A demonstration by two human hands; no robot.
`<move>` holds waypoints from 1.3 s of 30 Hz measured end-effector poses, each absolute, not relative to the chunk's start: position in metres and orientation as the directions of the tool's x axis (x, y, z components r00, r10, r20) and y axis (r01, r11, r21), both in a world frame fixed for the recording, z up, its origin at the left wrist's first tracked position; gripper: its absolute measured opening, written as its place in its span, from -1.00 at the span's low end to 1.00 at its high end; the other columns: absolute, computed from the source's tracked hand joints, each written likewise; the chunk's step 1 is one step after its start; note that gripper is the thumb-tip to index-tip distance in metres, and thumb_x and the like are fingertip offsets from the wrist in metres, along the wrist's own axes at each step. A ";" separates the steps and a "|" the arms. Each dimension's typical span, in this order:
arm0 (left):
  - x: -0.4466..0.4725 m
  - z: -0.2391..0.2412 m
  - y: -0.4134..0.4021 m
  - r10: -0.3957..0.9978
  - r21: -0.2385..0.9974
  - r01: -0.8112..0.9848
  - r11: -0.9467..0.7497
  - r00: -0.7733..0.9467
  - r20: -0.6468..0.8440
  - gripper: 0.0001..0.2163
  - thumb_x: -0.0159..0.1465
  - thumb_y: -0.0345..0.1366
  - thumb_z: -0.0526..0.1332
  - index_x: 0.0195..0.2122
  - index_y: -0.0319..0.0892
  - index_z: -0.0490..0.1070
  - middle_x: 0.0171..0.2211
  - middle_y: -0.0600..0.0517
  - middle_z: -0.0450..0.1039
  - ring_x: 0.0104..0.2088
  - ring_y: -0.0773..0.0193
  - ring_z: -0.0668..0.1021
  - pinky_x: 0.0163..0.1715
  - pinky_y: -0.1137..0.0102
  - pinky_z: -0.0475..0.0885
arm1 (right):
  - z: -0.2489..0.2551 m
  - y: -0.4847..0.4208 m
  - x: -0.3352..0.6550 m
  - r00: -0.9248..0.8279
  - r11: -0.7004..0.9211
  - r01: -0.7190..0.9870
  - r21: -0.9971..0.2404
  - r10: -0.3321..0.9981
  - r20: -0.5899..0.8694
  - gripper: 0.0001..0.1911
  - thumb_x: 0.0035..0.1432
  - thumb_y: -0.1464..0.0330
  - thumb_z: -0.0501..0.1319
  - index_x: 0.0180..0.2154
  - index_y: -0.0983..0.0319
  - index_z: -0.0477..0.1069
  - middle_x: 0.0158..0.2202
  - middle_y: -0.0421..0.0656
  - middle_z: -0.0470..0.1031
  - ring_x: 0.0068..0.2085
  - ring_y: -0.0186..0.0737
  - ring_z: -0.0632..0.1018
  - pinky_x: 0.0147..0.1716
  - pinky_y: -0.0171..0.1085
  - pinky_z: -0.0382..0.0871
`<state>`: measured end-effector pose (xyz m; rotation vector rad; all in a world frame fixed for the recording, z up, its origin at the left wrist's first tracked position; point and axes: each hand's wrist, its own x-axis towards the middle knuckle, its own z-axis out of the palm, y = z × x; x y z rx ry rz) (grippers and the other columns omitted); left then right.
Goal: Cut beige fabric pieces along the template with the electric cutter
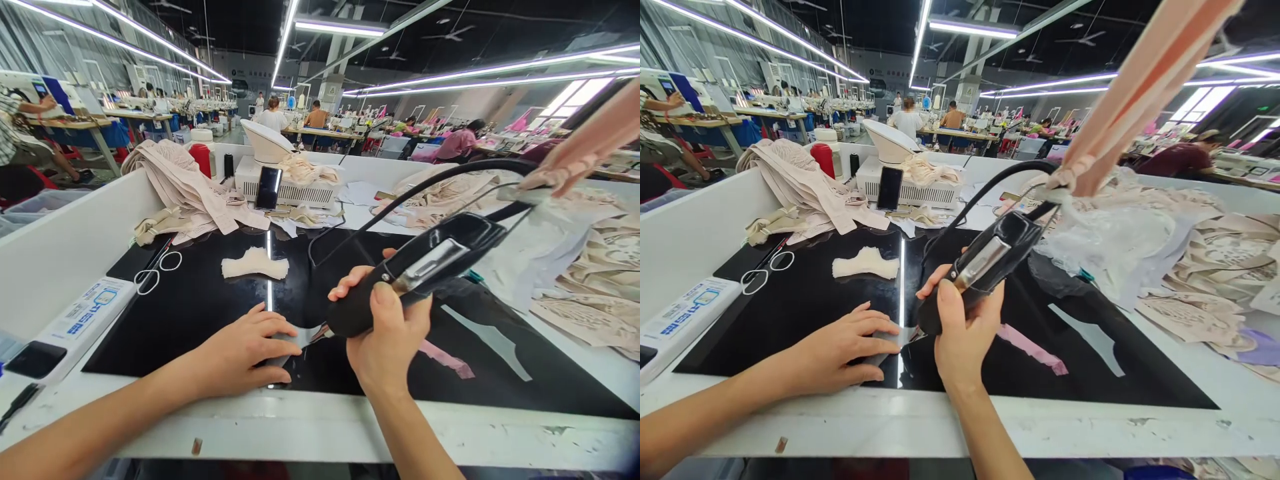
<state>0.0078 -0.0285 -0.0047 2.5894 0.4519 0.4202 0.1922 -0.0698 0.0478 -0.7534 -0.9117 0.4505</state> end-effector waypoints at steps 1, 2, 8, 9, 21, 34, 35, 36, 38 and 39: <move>0.007 -0.005 -0.029 0.387 0.497 0.244 -0.833 0.899 0.207 -0.69 0.33 -0.20 0.29 0.10 0.00 0.47 0.17 -0.05 0.42 0.20 0.08 0.42 0.34 -0.08 0.02 | 0.046 -0.069 0.192 0.541 0.663 -0.036 -0.748 0.642 0.543 -0.68 0.16 0.27 0.33 -0.07 0.11 0.34 -0.43 -0.33 0.50 -0.49 -0.33 0.48 -0.47 -0.29 0.46; 0.007 -0.006 -0.029 0.389 0.496 0.247 -0.832 0.899 0.203 -0.69 0.33 -0.20 0.28 0.10 0.00 0.47 0.17 -0.05 0.42 0.20 0.08 0.42 0.34 -0.09 0.01 | 0.045 -0.069 0.192 0.537 0.662 -0.034 -0.749 0.644 0.545 -0.68 0.17 0.27 0.33 -0.05 0.11 0.34 -0.42 -0.33 0.50 -0.48 -0.33 0.48 -0.47 -0.29 0.46; 0.007 -0.004 -0.029 0.391 0.496 0.259 -0.829 0.902 0.182 -0.69 0.34 -0.20 0.28 0.11 0.01 0.46 0.18 -0.06 0.41 0.20 0.08 0.42 0.34 -0.10 -0.01 | 0.040 -0.070 0.192 0.521 0.650 -0.017 -0.760 0.654 0.548 -0.69 0.21 0.27 0.31 -0.03 0.08 0.34 -0.40 -0.33 0.50 -0.46 -0.32 0.49 -0.43 -0.27 0.46; 0.007 -0.004 -0.029 0.392 0.494 0.264 -0.829 0.903 0.175 -0.69 0.34 -0.21 0.28 0.11 0.01 0.46 0.19 -0.05 0.41 0.21 0.09 0.41 0.34 -0.11 -0.02 | 0.039 -0.070 0.192 0.517 0.650 -0.007 -0.760 0.653 0.553 -0.72 0.22 0.28 0.30 -0.04 0.07 0.35 -0.39 -0.33 0.50 -0.45 -0.32 0.49 -0.43 -0.27 0.46; 0.007 -0.005 -0.030 0.405 0.518 0.262 -0.815 0.895 0.185 -0.71 0.33 -0.24 0.29 0.08 0.03 0.48 0.16 -0.03 0.43 0.19 0.08 0.43 0.34 -0.09 -0.01 | 0.047 -0.068 0.208 0.612 0.656 0.052 -0.753 0.575 0.543 -0.64 0.12 0.23 0.36 -0.09 0.14 0.33 -0.44 -0.32 0.49 -0.49 -0.32 0.48 -0.49 -0.27 0.47; 0.004 -0.009 -0.024 0.552 0.575 0.329 -0.749 0.789 0.269 -0.74 0.41 -0.27 0.16 0.09 -0.06 0.43 0.21 -0.07 0.35 0.22 0.14 0.39 0.27 0.16 0.28 | 0.040 -0.069 0.209 0.565 0.628 0.082 -0.774 0.610 0.555 -0.78 0.19 0.25 0.32 -0.17 0.10 0.34 -0.37 -0.30 0.49 -0.45 -0.29 0.49 -0.41 -0.21 0.48; 0.004 -0.012 -0.023 0.610 0.576 0.377 -0.725 0.740 0.284 -0.75 0.41 -0.27 0.14 0.08 -0.08 0.42 0.21 -0.08 0.34 0.22 0.13 0.39 0.25 0.15 0.31 | 0.041 -0.069 0.210 0.562 0.621 0.097 -0.778 0.611 0.558 -0.77 0.17 0.24 0.33 -0.19 0.10 0.34 -0.36 -0.29 0.49 -0.45 -0.28 0.50 -0.39 -0.20 0.48; 0.005 -0.014 -0.021 0.658 0.570 0.426 -0.702 0.694 0.293 -0.76 0.42 -0.26 0.13 0.07 -0.09 0.42 0.20 -0.09 0.35 0.22 0.11 0.39 0.24 0.13 0.33 | 0.042 -0.068 0.212 0.556 0.612 0.121 -0.782 0.610 0.564 -0.76 0.16 0.22 0.35 -0.19 0.09 0.35 -0.34 -0.28 0.49 -0.44 -0.28 0.50 -0.36 -0.19 0.48; 0.007 -0.018 -0.019 0.703 0.543 0.493 -0.680 0.648 0.293 -0.78 0.39 -0.25 0.16 0.03 -0.10 0.44 0.18 -0.10 0.36 0.21 0.06 0.40 0.23 0.07 0.34 | 0.043 -0.069 0.215 0.532 0.580 0.182 -0.794 0.621 0.576 -0.73 0.16 0.19 0.35 -0.15 0.09 0.38 -0.28 -0.25 0.51 -0.37 -0.24 0.53 -0.27 -0.15 0.48; 0.007 -0.019 -0.018 0.706 0.529 0.508 -0.680 0.647 0.287 -0.80 0.37 -0.26 0.18 0.00 -0.10 0.45 0.18 -0.10 0.36 0.21 0.04 0.40 0.22 0.06 0.35 | 0.044 -0.069 0.217 0.519 0.565 0.215 -0.797 0.625 0.583 -0.70 0.16 0.17 0.34 -0.10 0.09 0.39 -0.22 -0.22 0.52 -0.30 -0.21 0.55 -0.21 -0.13 0.47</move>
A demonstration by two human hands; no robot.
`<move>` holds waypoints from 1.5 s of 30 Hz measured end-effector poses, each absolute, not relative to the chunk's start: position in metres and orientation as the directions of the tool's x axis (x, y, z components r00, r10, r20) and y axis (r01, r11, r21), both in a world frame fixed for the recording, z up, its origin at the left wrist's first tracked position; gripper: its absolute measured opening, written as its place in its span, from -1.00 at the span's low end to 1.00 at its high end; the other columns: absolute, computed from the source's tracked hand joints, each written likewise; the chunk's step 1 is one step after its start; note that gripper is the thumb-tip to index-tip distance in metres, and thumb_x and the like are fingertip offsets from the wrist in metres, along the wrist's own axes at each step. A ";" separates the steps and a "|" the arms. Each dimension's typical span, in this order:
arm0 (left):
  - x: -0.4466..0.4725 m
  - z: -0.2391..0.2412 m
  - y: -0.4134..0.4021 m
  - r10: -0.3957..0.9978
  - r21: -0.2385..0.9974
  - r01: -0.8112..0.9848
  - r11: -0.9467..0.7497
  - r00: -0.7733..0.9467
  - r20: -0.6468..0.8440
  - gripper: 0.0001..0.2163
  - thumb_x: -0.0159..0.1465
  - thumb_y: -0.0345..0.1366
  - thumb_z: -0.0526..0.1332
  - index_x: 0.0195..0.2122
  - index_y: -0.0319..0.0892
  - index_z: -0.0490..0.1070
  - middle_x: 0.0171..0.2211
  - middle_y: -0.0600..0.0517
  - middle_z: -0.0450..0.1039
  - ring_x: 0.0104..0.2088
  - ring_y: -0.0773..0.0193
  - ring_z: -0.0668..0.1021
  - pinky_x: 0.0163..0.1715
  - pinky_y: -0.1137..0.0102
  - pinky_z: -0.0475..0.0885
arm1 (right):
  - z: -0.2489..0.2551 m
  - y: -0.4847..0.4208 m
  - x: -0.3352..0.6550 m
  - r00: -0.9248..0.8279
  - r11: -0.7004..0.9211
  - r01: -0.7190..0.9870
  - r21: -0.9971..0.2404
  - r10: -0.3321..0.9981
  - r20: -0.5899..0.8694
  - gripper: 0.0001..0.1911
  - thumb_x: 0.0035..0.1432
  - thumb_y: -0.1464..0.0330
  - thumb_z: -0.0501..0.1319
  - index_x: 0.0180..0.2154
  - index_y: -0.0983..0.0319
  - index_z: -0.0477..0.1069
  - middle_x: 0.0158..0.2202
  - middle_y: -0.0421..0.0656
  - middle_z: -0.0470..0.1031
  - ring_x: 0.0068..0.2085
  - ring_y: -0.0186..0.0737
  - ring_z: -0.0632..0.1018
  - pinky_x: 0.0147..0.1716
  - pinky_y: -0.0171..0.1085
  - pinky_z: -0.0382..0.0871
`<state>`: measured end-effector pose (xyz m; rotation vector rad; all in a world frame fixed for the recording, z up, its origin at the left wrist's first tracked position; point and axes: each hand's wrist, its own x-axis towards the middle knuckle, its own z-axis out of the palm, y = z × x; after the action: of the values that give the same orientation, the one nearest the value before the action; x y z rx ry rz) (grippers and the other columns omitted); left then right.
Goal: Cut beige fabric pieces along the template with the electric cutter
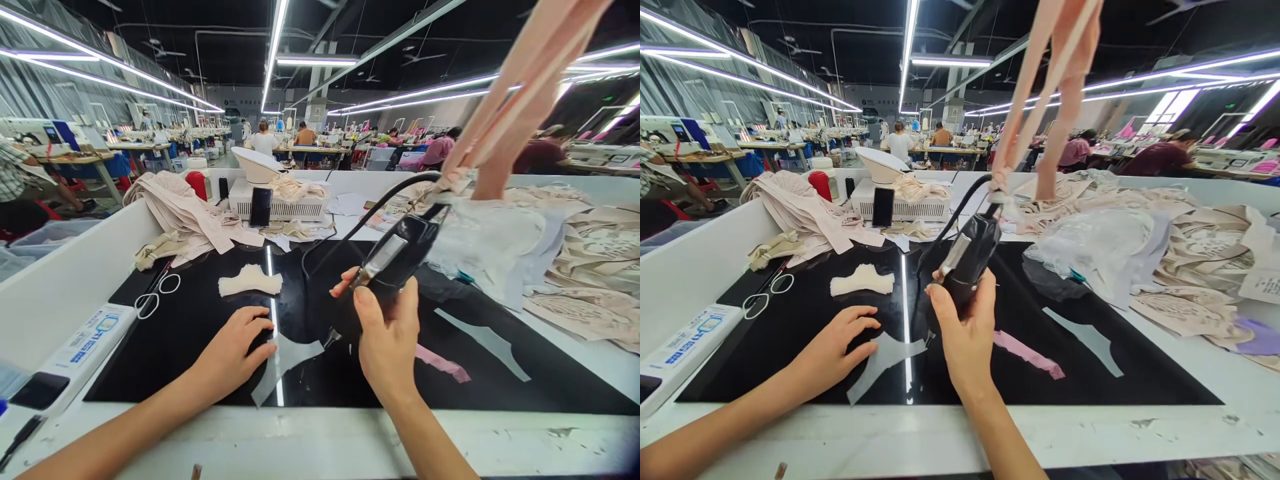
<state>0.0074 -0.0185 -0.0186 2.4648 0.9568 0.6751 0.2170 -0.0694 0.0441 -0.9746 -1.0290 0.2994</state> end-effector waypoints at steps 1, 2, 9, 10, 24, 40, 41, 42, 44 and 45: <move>0.008 -0.019 -0.018 0.701 0.517 0.512 -0.686 0.655 0.282 -0.82 0.35 -0.28 0.20 -0.03 -0.10 0.46 0.17 -0.10 0.37 0.21 0.03 0.40 0.21 0.05 0.36 | 0.044 -0.071 0.219 0.516 0.557 0.251 -0.791 0.614 0.597 -0.65 0.17 0.16 0.33 -0.03 0.10 0.39 -0.14 -0.18 0.52 -0.21 -0.18 0.56 -0.14 -0.11 0.46; 0.009 -0.019 -0.019 0.695 0.510 0.511 -0.692 0.663 0.279 -0.84 0.33 -0.30 0.22 -0.08 -0.10 0.46 0.16 -0.09 0.38 0.21 0.02 0.40 0.20 0.05 0.37 | 0.044 -0.072 0.221 0.525 0.559 0.298 -0.773 0.581 0.622 -0.60 0.19 0.18 0.32 0.04 0.10 0.37 -0.06 -0.14 0.49 -0.11 -0.15 0.54 -0.07 -0.09 0.43; 0.003 -0.021 -0.016 0.680 0.546 0.472 -0.692 0.680 0.274 -0.89 0.35 -0.28 0.17 -0.29 -0.10 0.46 0.11 -0.05 0.43 0.16 0.04 0.44 0.15 0.07 0.40 | 0.023 -0.098 0.209 0.142 0.615 0.689 -0.385 0.406 0.903 -0.70 0.28 0.53 0.15 -0.03 0.08 0.39 -0.21 -0.18 0.50 -0.17 -0.20 0.52 -0.14 -0.20 0.40; 0.002 -0.023 -0.015 0.676 0.555 0.460 -0.694 0.681 0.281 -0.88 0.36 -0.25 0.16 -0.28 -0.09 0.46 0.11 -0.05 0.43 0.15 0.05 0.45 0.16 0.07 0.39 | 0.019 -0.100 0.203 0.026 0.620 0.691 -0.372 0.493 0.870 -0.73 0.28 0.50 0.16 -0.05 0.08 0.41 -0.22 -0.19 0.54 -0.18 -0.20 0.55 -0.16 -0.22 0.42; 0.005 0.001 -0.002 0.741 0.910 0.259 -0.324 0.668 0.073 -0.79 0.30 -0.12 0.19 -0.30 -0.16 0.33 -0.49 0.17 0.26 -0.47 0.37 0.32 -0.44 0.47 0.24 | -0.001 -0.071 0.193 -0.111 0.400 0.596 -0.696 0.900 0.422 -0.88 0.35 0.40 0.09 -0.30 0.17 0.31 -0.46 -0.31 0.39 -0.44 -0.31 0.42 -0.43 -0.37 0.29; 0.009 0.018 0.096 0.870 0.758 0.452 -0.470 0.385 0.309 -0.70 0.22 -0.24 0.22 -0.03 -0.13 0.34 -0.44 0.16 0.38 -0.43 0.30 0.44 -0.37 0.41 0.30 | 0.018 0.033 0.176 0.034 0.183 0.844 -0.504 0.920 0.391 -0.85 0.34 0.31 0.21 -0.20 0.27 0.48 -0.21 -0.16 0.54 -0.16 -0.20 0.57 -0.10 -0.10 0.47; 0.009 0.017 0.100 0.868 0.736 0.478 -0.479 0.385 0.315 -0.71 0.22 -0.26 0.22 -0.02 -0.13 0.35 -0.44 0.16 0.38 -0.41 0.28 0.46 -0.35 0.40 0.30 | 0.017 0.037 0.174 0.031 0.164 0.870 -0.464 0.923 0.383 -0.84 0.34 0.30 0.22 -0.19 0.27 0.48 -0.19 -0.15 0.55 -0.14 -0.19 0.57 -0.09 -0.08 0.48; 0.009 0.015 0.103 0.866 0.715 0.502 -0.487 0.387 0.317 -0.71 0.22 -0.28 0.22 -0.02 -0.13 0.36 -0.44 0.16 0.39 -0.40 0.27 0.47 -0.34 0.40 0.30 | 0.016 0.040 0.172 0.031 0.143 0.893 -0.427 0.927 0.374 -0.83 0.34 0.29 0.22 -0.17 0.27 0.48 -0.16 -0.14 0.55 -0.13 -0.18 0.57 -0.08 -0.07 0.48; 0.009 0.011 0.105 0.861 0.674 0.545 -0.499 0.399 0.315 -0.71 0.23 -0.31 0.22 -0.01 -0.14 0.37 -0.43 0.15 0.41 -0.37 0.25 0.49 -0.32 0.39 0.30 | 0.013 0.043 0.169 0.033 0.103 0.928 -0.357 0.934 0.356 -0.82 0.34 0.29 0.23 -0.14 0.27 0.48 -0.13 -0.13 0.55 -0.11 -0.17 0.57 -0.07 -0.06 0.49; 0.010 0.009 0.105 0.858 0.655 0.563 -0.505 0.408 0.312 -0.71 0.24 -0.33 0.22 0.00 -0.13 0.38 -0.42 0.14 0.43 -0.36 0.24 0.50 -0.31 0.39 0.31 | 0.012 0.044 0.168 0.034 0.088 0.941 -0.327 0.937 0.348 -0.82 0.34 0.29 0.23 -0.13 0.27 0.48 -0.12 -0.12 0.54 -0.10 -0.17 0.57 -0.07 -0.06 0.49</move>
<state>0.0097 0.1053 0.0085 2.2170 1.2113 0.8786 0.1678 0.0440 0.0120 -1.8427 -1.8965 -0.0109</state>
